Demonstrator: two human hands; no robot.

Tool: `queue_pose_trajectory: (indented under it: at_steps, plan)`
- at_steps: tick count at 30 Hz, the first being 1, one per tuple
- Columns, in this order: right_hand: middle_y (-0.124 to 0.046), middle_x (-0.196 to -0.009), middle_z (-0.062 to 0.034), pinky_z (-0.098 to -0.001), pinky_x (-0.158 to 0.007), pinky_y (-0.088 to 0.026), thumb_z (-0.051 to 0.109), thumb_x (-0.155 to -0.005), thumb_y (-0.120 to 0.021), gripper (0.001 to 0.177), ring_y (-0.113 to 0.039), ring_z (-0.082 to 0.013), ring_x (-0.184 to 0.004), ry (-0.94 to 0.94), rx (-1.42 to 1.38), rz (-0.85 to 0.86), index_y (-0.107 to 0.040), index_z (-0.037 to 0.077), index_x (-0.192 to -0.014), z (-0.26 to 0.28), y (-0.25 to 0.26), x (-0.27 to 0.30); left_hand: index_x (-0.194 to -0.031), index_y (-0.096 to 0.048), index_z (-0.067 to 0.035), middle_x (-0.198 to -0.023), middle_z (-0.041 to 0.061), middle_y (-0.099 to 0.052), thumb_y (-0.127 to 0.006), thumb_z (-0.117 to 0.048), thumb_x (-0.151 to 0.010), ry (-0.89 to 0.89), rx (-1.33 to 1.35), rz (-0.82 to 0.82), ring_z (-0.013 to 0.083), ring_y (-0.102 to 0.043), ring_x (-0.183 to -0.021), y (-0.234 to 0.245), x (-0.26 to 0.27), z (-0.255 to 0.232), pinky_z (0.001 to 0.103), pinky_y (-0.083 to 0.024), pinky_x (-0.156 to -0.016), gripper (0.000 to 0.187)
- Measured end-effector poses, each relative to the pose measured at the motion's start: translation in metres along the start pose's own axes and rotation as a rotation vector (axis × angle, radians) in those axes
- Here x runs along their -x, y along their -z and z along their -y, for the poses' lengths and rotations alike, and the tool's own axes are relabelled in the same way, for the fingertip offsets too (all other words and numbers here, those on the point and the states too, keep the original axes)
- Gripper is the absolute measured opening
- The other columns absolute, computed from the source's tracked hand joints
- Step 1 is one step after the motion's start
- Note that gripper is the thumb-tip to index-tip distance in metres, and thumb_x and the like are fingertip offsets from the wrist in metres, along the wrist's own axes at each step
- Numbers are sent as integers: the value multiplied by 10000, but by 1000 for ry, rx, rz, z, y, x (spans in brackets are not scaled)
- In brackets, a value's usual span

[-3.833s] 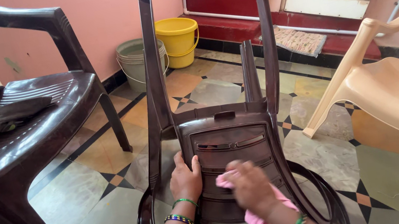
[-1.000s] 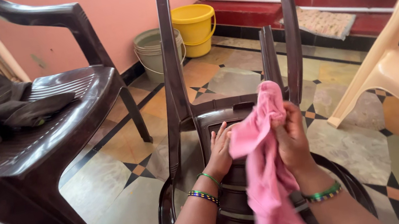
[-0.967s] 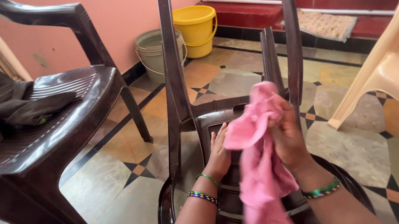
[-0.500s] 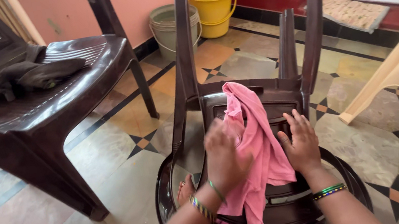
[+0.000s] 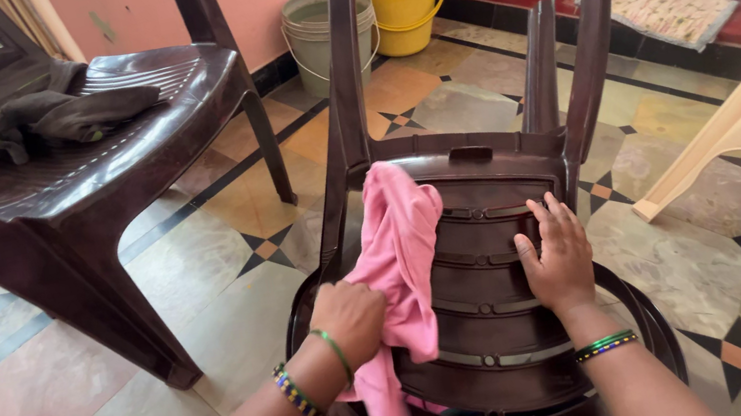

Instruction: The person cleans the underside and legs of a brown plastic chair with a pink cloth, wiping the surfaces and crevices.

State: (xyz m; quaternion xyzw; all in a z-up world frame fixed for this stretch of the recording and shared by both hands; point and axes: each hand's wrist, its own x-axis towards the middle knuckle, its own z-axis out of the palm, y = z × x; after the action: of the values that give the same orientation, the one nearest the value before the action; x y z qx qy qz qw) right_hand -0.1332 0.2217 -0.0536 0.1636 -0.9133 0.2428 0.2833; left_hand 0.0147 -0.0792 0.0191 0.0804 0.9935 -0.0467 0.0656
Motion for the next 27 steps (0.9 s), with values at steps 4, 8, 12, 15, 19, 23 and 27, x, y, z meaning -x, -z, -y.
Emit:
queue_pose_trajectory:
  at_steps: [4,8,12,15,19,23,27]
  plan:
    - [-395,-1623,-110,-503,-1200,-278,437,-988,-544,590,-332,-360,-1497,21,-5,-20,-469,179,-1514,3,1,1,-989,-699,-86,-969,99,-661,-815,-496,-716,-143,208,-337,285,-649,-975,8,16,-23,436,-507,-811,506]
    - [-417,-1611,-121,-497,-1205,-292,416,-988,-559,564,-359,-366,-1485,38,-16,-33,-495,175,-1494,2,3,0,-978,-682,-50,-967,111,-651,-769,-436,-763,-175,327,-762,305,-619,-961,1,-19,-48,426,-475,-821,450]
    - [-450,-1588,-148,-499,-1195,-306,398,-987,-565,541,-386,-384,-1463,67,-30,-59,-523,151,-1467,2,3,2,-1004,-671,-90,-1004,92,-635,-652,-208,-912,-136,252,-633,295,-600,-989,-32,-45,-76,481,-459,-865,151]
    - [-467,-1580,-154,-498,-1208,-321,392,-998,-564,532,-413,-385,-1454,114,-30,-88,-529,136,-1462,1,3,2,-1067,-670,-59,-1107,122,-638,-622,-135,-884,-356,348,-559,305,-603,-1076,-55,-40,-108,458,-473,-990,203]
    - [-470,-1569,-171,-504,-1177,-329,395,-986,-582,533,-419,-401,-1439,95,-47,-92,-546,130,-1447,3,3,1,-1184,-647,-82,-1411,123,-634,-630,-125,-789,-616,435,-803,306,-581,-1318,-54,-40,-109,433,-416,-1163,398]
    - [-469,-1574,-163,-502,-1196,-319,390,-985,-579,527,-413,-394,-1446,102,-40,-86,-548,132,-1444,1,4,1,-1375,-574,-34,-1350,143,-591,-691,-231,-870,-518,448,-610,321,-526,-1285,-45,-40,-74,467,-363,-1131,555]
    - [-469,-1573,-152,-493,-1192,-318,380,-975,-580,510,-409,-380,-1453,67,-55,-81,-554,143,-1425,3,3,1,-1393,-598,-139,-1265,125,-592,-710,-264,-863,-290,205,-587,317,-544,-1159,-41,-24,-3,499,-388,-982,555]
